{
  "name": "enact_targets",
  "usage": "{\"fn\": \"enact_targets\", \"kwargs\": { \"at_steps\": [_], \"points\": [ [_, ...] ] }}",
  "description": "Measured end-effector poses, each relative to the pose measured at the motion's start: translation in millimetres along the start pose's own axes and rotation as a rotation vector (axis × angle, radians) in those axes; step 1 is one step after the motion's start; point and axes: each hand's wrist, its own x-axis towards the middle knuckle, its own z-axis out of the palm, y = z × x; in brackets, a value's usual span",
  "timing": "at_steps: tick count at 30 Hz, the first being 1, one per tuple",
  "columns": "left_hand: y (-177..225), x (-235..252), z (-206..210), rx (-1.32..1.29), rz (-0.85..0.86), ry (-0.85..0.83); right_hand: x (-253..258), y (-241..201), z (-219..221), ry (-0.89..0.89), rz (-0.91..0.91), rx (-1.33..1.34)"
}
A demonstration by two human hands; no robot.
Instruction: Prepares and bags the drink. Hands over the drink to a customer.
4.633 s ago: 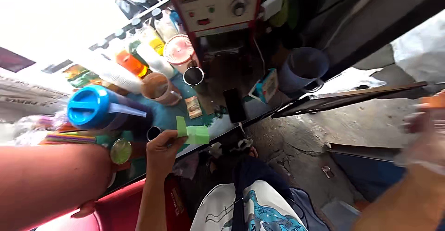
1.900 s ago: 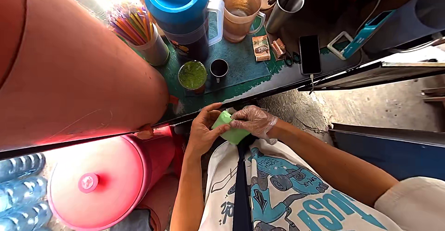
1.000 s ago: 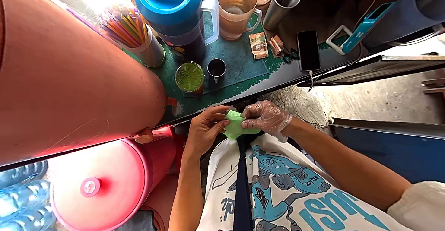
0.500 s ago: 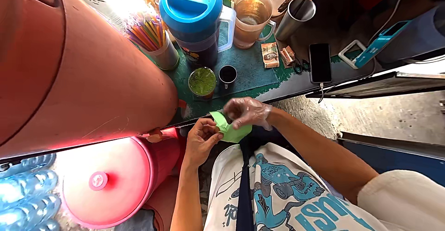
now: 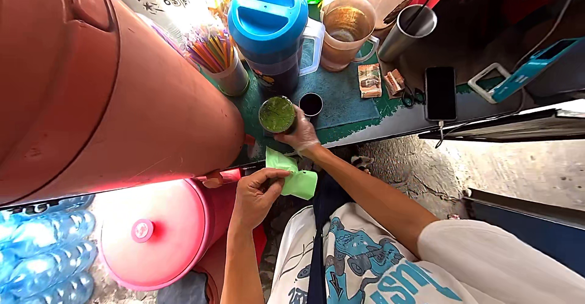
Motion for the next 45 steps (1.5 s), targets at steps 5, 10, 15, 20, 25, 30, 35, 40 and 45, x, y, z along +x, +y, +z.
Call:
{"fn": "enact_targets", "kwargs": {
  "at_steps": [5,10,15,20,25,30,35,40,45],
  "points": [
    [5.6,21.4,6.8,-0.015,-0.013,-0.099,-59.1,-77.1,-106.7,-0.374,-0.054,-0.03],
    [13.5,48.5,25.6,0.063,0.051,-0.179,-74.3,-99.7,-128.6,-0.677,0.042,0.065],
    [14.8,59.3,37.5,0.095,0.121,-0.179,-86.7,-92.0,-132.6,-0.452,0.181,0.259],
    [10.0,50.6,51.2,0.238,0.187,0.03,-92.7,-88.4,-129.8,-0.355,0.267,0.301],
    [9.4,31.1,69.2,0.067,-0.176,0.008,-98.8,-88.7,-120.7,-0.177,0.198,0.0],
    [-2.9,26.5,74.3,-0.037,-0.198,0.097,-102.8,-94.7,-130.1,-0.346,0.26,0.046],
    [-2.7,21.7,80.1,-0.061,-0.063,0.071,-110.4,-84.4,-130.6,-0.252,0.341,0.372],
    [-7.1,16.5,89.8,0.021,0.041,0.138,-117.9,-73.1,-131.9,-0.204,0.396,0.517],
    [-11.6,12.5,95.6,0.152,0.166,0.174,-121.3,-71.0,-138.2,-0.23,0.564,0.721]
  ]
}}
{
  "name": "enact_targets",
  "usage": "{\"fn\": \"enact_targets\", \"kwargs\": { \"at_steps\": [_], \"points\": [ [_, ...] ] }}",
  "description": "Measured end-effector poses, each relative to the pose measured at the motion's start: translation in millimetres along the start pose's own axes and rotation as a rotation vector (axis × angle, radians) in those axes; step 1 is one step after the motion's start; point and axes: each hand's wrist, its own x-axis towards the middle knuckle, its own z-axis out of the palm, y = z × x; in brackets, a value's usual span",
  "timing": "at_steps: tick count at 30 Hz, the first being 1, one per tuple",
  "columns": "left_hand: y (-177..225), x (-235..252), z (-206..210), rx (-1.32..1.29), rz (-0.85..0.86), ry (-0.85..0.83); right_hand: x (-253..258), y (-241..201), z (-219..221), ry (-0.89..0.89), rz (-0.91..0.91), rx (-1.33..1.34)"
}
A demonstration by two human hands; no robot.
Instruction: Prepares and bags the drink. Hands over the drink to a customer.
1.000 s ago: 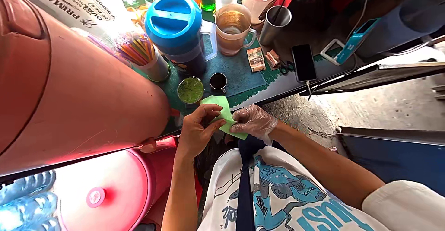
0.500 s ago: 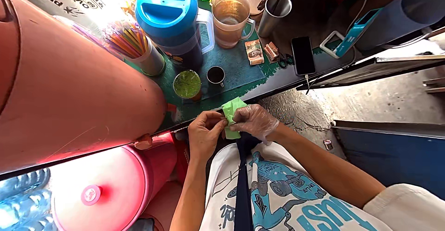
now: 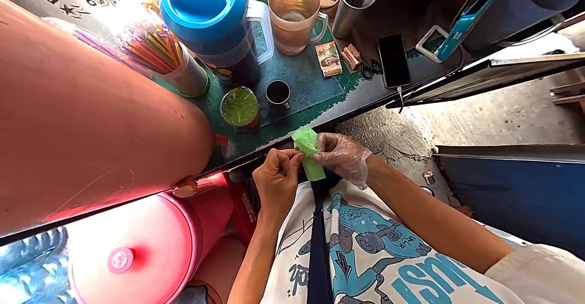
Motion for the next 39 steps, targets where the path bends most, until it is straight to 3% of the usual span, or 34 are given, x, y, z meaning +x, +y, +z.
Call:
{"fn": "enact_targets", "kwargs": {
  "at_steps": [5,11,16,22,29,31,35,39],
  "points": [
    [0.3,-4.3,3.7,0.034,0.02,0.0,-0.1,2.5,0.7,0.102,-0.027,-0.003],
    [-2.5,-8.6,7.9,0.012,0.024,0.088,-2.0,2.8,-4.1,-0.061,0.061,-0.008],
    [-0.9,-14.3,9.8,0.019,0.047,0.105,-8.8,-0.3,-4.0,-0.055,0.078,-0.044],
    [0.2,-15.3,9.2,-0.044,0.036,0.12,-12.1,-0.8,-9.4,-0.047,0.019,0.096],
    [-3.8,-13.3,6.2,-0.107,0.014,0.146,-15.5,-1.8,-12.3,-0.086,-0.033,-0.213],
    [-8.7,-6.3,-5.8,-0.153,-0.01,0.001,-19.3,-10.6,-12.3,-0.132,-0.067,-0.359],
    [-24.4,19.2,-21.2,-0.266,-0.117,-0.517,-25.3,-50.9,-18.1,-0.332,-0.093,-0.572],
    [-18.8,33.1,-15.7,-0.385,-0.158,-0.632,-6.7,-88.2,-39.3,-0.385,-0.229,-0.813]
  ]
}}
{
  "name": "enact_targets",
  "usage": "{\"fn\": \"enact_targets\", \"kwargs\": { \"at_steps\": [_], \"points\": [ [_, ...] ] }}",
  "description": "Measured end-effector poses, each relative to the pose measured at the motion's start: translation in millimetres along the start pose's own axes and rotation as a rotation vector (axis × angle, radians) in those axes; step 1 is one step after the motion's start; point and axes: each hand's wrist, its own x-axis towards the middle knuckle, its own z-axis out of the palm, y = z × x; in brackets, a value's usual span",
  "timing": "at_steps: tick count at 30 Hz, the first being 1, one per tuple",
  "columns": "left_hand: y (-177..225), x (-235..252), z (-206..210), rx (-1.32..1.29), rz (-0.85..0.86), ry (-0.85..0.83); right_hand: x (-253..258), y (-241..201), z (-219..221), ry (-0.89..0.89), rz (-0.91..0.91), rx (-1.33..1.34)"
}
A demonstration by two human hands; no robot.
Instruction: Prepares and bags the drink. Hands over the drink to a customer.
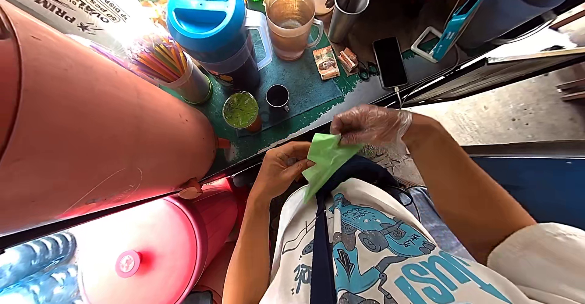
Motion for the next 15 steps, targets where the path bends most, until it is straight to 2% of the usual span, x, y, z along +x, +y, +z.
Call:
{"fn": "enact_targets", "kwargs": {
  "at_steps": [3,5,9,10,12,15],
  "points": [
    [0.6,7.4,1.0,-0.041,-0.012,-0.096,8.3,-12.2,-15.2,0.082,0.023,-0.228],
    [-1.5,12.3,9.2,-0.103,-0.028,0.006,15.2,-14.3,-8.8,0.2,0.016,-0.299],
    [3.8,17.3,12.2,-0.109,-0.048,0.172,13.3,-16.1,23.6,0.764,-0.028,-0.614],
    [5.7,17.4,11.6,-0.085,-0.048,0.206,9.6,-16.6,35.6,0.855,-0.032,-0.641],
    [10.0,18.2,10.4,-0.006,-0.039,0.273,4.4,-16.8,63.9,0.902,-0.02,-0.582],
    [18.5,19.9,11.6,0.122,-0.011,0.355,8.1,-8.0,94.9,0.847,0.038,-0.381]
  ]
}}
